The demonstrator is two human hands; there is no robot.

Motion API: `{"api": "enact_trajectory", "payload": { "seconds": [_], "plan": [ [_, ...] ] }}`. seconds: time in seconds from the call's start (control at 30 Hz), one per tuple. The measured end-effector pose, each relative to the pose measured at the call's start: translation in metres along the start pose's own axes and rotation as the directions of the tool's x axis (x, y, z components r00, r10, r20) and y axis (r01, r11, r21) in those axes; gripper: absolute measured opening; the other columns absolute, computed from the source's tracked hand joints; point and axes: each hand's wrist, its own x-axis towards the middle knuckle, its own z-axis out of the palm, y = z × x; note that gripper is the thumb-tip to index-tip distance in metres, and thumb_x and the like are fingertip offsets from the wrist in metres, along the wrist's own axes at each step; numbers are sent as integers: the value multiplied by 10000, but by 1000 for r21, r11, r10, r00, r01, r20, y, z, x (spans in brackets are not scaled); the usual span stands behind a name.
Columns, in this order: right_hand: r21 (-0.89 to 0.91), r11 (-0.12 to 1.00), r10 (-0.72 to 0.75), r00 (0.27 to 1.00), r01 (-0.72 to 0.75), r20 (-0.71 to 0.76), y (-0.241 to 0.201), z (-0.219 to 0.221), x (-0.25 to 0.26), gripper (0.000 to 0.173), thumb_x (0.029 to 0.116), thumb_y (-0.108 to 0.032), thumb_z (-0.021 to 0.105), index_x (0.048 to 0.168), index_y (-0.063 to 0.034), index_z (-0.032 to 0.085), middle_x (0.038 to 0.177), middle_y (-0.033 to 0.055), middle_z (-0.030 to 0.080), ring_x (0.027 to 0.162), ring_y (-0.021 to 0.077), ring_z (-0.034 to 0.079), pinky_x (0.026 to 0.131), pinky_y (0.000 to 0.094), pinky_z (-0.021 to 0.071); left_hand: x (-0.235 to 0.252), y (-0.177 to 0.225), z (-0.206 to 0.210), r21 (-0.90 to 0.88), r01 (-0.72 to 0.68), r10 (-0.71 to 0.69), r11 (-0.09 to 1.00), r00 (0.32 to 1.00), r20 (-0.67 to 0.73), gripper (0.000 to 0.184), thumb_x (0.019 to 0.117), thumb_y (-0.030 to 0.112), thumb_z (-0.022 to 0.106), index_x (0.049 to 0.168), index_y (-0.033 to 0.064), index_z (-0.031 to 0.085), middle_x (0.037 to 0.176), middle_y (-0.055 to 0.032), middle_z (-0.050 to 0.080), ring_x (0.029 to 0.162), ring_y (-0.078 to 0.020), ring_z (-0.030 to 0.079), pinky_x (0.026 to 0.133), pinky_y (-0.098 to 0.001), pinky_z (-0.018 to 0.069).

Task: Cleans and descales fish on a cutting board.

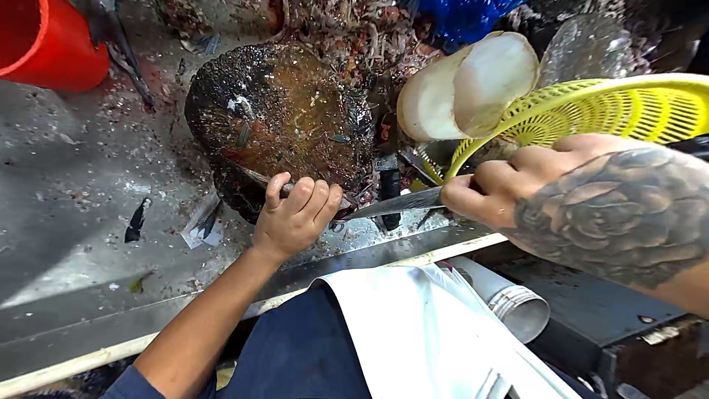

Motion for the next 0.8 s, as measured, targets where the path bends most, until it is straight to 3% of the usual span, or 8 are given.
{"api": "enact_trajectory", "payload": {
  "seconds": [0.37,0.5,0.57,0.8],
  "plan": [
    [-35,999,8,1000,-7,15,-10,-12,8,81,945,-17,599,922,-78,647,628,91,507,510,284,556,451,387,409,0,-4,-2,-30,-18,18,999,1000,21,243,1008,123,584,1235,150,666,1060,-62,646,1056,-235,585,1125,-519,293],
    [2,990,137,984,-138,112,-29,-14,4,131,965,-28,567,1007,-105,665,638,93,532,532,282,584,451,379,413,7,-5,-2,-51,23,-19,998,997,79,273,1006,286,634,1247,158,650,1068,-60,652,1071,-249,595,1108,-523,312],
    [14,981,191,979,-193,72,-38,-7,0,115,950,-6,557,981,-80,640,622,94,512,508,281,569,419,371,384,10,-7,-1,-75,38,-29,996,993,116,338,993,352,657,1267,155,648,1090,-62,658,1094,-255,594,1104,-528,315],
    [50,951,307,951,-306,-28,-60,21,-6,151,901,49,588,1000,-57,629,624,110,497,493,308,563,390,392,380,17,-12,-2,-122,27,-5,992,984,176,356,984,329,659,1285,139,647,1106,-65,666,1108,-266,602,1089,-541,335]
  ]
}}
